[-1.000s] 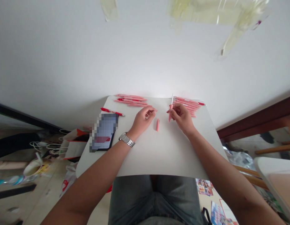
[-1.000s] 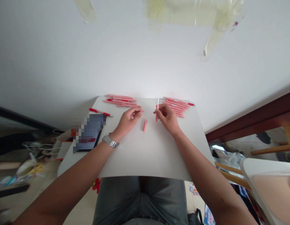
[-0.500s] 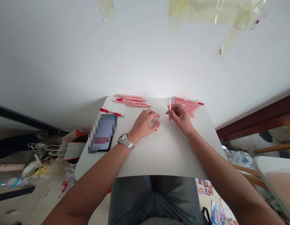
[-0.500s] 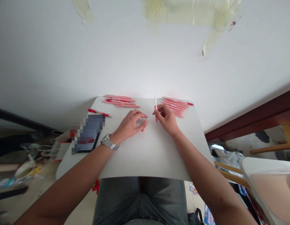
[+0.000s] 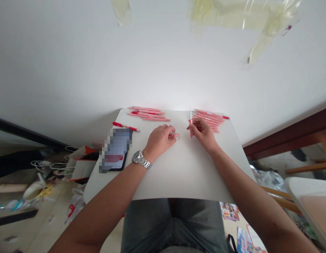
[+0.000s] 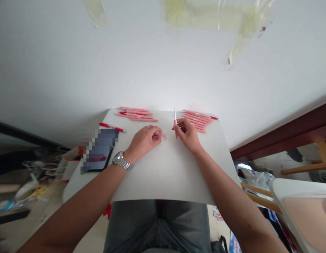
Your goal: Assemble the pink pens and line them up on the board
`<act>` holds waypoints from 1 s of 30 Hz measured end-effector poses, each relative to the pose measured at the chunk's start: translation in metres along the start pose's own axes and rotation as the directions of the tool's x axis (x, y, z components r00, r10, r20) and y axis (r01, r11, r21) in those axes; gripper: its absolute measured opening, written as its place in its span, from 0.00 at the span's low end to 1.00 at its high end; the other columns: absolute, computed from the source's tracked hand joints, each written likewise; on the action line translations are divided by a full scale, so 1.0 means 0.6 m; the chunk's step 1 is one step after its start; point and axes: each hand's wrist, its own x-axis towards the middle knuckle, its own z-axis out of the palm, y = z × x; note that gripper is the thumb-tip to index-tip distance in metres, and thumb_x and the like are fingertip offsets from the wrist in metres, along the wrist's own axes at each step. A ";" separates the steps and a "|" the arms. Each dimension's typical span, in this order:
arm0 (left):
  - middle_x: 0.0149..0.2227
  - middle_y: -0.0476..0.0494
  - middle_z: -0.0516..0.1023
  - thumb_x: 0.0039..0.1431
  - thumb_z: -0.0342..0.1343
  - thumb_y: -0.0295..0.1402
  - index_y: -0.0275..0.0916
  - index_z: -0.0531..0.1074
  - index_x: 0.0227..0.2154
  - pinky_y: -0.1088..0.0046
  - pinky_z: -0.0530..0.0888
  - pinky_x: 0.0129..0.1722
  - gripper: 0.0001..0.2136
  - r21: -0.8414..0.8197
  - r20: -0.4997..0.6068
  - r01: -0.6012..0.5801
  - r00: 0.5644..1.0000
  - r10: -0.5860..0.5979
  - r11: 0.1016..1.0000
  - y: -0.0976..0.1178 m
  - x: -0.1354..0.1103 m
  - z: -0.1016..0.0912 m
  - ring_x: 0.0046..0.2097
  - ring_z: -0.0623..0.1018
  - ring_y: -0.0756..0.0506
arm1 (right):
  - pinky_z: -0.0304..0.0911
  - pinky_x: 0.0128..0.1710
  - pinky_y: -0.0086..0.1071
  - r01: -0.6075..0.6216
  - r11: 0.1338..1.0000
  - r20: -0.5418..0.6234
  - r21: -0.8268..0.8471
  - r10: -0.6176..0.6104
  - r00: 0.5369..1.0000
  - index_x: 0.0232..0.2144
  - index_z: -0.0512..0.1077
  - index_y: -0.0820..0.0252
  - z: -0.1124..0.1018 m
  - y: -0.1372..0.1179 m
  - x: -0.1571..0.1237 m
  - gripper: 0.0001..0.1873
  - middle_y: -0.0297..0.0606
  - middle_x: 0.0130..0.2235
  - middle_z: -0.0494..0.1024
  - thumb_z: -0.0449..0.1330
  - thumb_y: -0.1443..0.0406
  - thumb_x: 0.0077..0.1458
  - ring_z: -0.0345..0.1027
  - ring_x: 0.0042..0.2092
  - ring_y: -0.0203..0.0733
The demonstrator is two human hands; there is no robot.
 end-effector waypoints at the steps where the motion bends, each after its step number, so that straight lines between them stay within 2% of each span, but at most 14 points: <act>1: 0.37 0.47 0.79 0.66 0.62 0.35 0.43 0.76 0.42 0.64 0.71 0.41 0.05 0.018 -0.001 0.013 1.000 -0.013 1.000 0.000 0.000 -0.001 0.40 0.76 0.42 | 0.66 0.29 0.32 0.001 1.000 0.002 0.002 -0.001 1.000 0.45 0.72 0.56 0.000 0.000 0.000 0.20 0.38 0.38 0.82 0.65 0.47 0.64 0.71 0.29 0.36; 7: 0.37 0.46 0.81 0.69 0.58 0.34 0.43 0.76 0.41 0.66 0.71 0.38 0.04 0.047 -0.058 0.103 0.993 -0.100 0.994 -0.007 0.006 -0.006 0.40 0.79 0.43 | 0.66 0.28 0.32 0.004 1.000 -0.003 0.006 -0.004 1.000 0.44 0.72 0.55 0.002 -0.007 -0.001 0.20 0.38 0.37 0.82 0.65 0.47 0.64 0.71 0.29 0.36; 9: 0.40 0.45 0.81 0.69 0.57 0.33 0.43 0.76 0.44 0.67 0.71 0.38 0.05 0.044 -0.095 0.132 0.987 -0.128 0.990 -0.011 0.008 -0.011 0.40 0.79 0.43 | 0.66 0.28 0.32 0.002 1.000 -0.001 0.006 -0.002 1.000 0.44 0.72 0.55 0.002 -0.009 -0.002 0.19 0.38 0.37 0.82 0.65 0.48 0.64 0.71 0.29 0.36; 13: 0.39 0.46 0.81 0.66 0.58 0.30 0.44 0.75 0.45 0.67 0.70 0.35 0.06 0.072 -0.113 0.201 0.975 -0.193 0.977 -0.018 0.008 -0.018 0.37 0.78 0.43 | 0.66 0.29 0.32 0.001 1.000 0.004 -0.009 -0.001 1.000 0.44 0.72 0.56 0.003 -0.009 -0.002 0.19 0.37 0.36 0.82 0.65 0.48 0.64 0.71 0.29 0.36; 19: 0.36 0.47 0.79 0.63 0.60 0.29 0.44 0.74 0.44 0.66 0.71 0.35 0.08 0.065 -0.134 0.187 0.975 -0.178 0.980 -0.022 0.009 -0.015 0.36 0.77 0.43 | 0.63 0.26 0.31 0.003 0.999 0.062 -0.054 0.001 0.998 0.41 0.70 0.56 0.005 0.003 -0.003 0.16 0.36 0.35 0.81 0.64 0.51 0.65 0.69 0.27 0.35; 21: 0.39 0.45 0.79 0.65 0.60 0.29 0.42 0.74 0.45 0.65 0.74 0.42 0.07 0.027 -0.165 0.104 0.981 -0.098 0.994 -0.017 0.009 -0.018 0.40 0.78 0.42 | 0.63 0.26 0.31 -0.002 0.999 0.073 -0.052 0.005 0.997 0.41 0.69 0.55 0.005 0.005 -0.003 0.14 0.35 0.35 0.80 0.64 0.52 0.65 0.69 0.26 0.34; 22: 0.42 0.44 0.79 0.66 0.59 0.31 0.41 0.74 0.44 0.64 0.75 0.46 0.06 -0.002 -0.174 0.030 0.984 -0.030 1.000 -0.010 0.009 -0.019 0.43 0.79 0.42 | 0.63 0.26 0.31 -0.002 0.999 0.067 -0.046 0.005 0.998 0.41 0.69 0.55 0.005 0.006 -0.003 0.14 0.35 0.35 0.80 0.64 0.53 0.65 0.69 0.26 0.34; 24: 0.41 0.44 0.79 0.70 0.57 0.35 0.41 0.75 0.42 0.63 0.74 0.53 0.04 -0.079 -0.110 -0.169 0.981 0.159 0.983 0.011 0.004 -0.018 0.47 0.78 0.42 | 0.63 0.26 0.30 0.000 1.000 0.030 -0.024 0.001 1.000 0.40 0.69 0.55 0.005 0.009 -0.002 0.13 0.34 0.34 0.80 0.64 0.54 0.65 0.69 0.26 0.34; 26: 0.45 0.45 0.80 0.73 0.54 0.36 0.42 0.76 0.46 0.64 0.74 0.56 0.07 -0.168 0.012 -0.379 0.922 0.386 0.910 0.039 -0.005 -0.010 0.48 0.79 0.44 | 0.62 0.25 0.29 -0.005 1.000 -0.041 0.006 0.005 0.999 0.40 0.69 0.55 0.003 0.012 0.001 0.13 0.34 0.34 0.80 0.64 0.54 0.64 0.68 0.26 0.34; 27: 0.48 0.43 0.80 0.74 0.53 0.36 0.42 0.76 0.51 0.64 0.75 0.56 0.10 -0.202 0.061 -0.484 0.862 0.504 0.852 0.053 -0.010 -0.004 0.50 0.79 0.44 | 0.61 0.24 0.29 -0.011 1.000 -0.083 0.021 0.012 0.996 0.40 0.69 0.54 0.001 0.015 0.003 0.13 0.34 0.34 0.80 0.64 0.54 0.63 0.67 0.25 0.34; 28: 0.52 0.42 0.79 0.74 0.53 0.35 0.41 0.74 0.56 0.64 0.74 0.57 0.13 -0.210 0.093 -0.555 0.808 0.582 0.805 0.067 -0.015 0.004 0.52 0.78 0.43 | 0.60 0.23 0.29 -0.016 0.999 -0.133 0.033 0.020 0.991 0.40 0.69 0.54 -0.001 0.017 0.005 0.12 0.34 0.33 0.80 0.64 0.55 0.63 0.65 0.24 0.33; 30: 0.59 0.39 0.77 0.74 0.52 0.34 0.39 0.70 0.62 0.61 0.73 0.61 0.18 -0.179 0.127 -0.622 0.754 0.645 0.762 0.087 -0.023 0.021 0.57 0.77 0.40 | 0.59 0.21 0.29 -0.027 0.997 -0.197 0.070 0.040 0.980 0.40 0.69 0.54 -0.005 0.022 0.009 0.12 0.32 0.32 0.80 0.65 0.56 0.61 0.63 0.22 0.33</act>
